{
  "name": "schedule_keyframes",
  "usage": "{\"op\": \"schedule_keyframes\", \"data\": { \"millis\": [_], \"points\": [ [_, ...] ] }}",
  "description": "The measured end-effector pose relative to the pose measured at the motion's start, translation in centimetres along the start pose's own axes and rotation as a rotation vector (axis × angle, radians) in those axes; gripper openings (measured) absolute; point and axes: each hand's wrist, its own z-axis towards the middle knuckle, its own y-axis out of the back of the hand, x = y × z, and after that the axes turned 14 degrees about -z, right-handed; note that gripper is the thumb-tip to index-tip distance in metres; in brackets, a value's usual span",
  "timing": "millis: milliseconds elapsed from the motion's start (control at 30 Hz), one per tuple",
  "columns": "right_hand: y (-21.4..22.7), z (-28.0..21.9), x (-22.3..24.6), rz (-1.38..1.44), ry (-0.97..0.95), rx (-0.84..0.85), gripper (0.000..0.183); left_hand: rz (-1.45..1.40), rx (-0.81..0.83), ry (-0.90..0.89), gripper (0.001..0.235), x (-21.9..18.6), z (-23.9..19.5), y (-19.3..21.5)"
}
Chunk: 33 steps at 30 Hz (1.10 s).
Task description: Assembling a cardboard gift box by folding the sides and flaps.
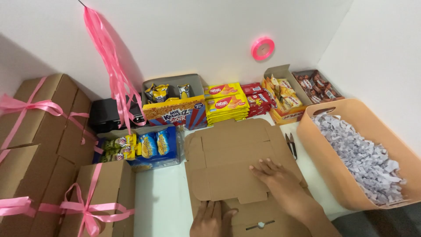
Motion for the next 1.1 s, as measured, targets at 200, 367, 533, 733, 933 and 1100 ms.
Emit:
{"op": "schedule_keyframes", "data": {
  "millis": [200,367,533,733,933,1100],
  "points": [
    [4.2,-2.0,-0.9,0.096,0.221,-0.009,0.097,-0.107,0.004,-0.094,0.048,0.3,4.1,2.5],
    [2.7,-1.5,-0.7,0.165,0.108,-0.116,0.064,0.008,0.181,0.019,0.093,0.9,6.5,2.5],
    [4.1,-1.4,0.2,0.207,-0.065,-0.160,0.049,0.089,0.290,0.121,0.098,2.1,5.1,0.7],
    [1.1,1.3,-0.8,-0.118,-0.233,-0.264,0.080,0.044,0.321,0.116,0.103,2.1,5.3,1.2],
    [8.3,4.0,4.1,0.132,-0.093,0.038,0.088,0.037,0.310,0.091,0.103,1.8,5.5,1.4],
    [16.5,5.6,8.0,0.350,0.142,0.286,0.091,0.065,0.304,0.062,0.102,2.3,4.9,0.9]
  ]
}}
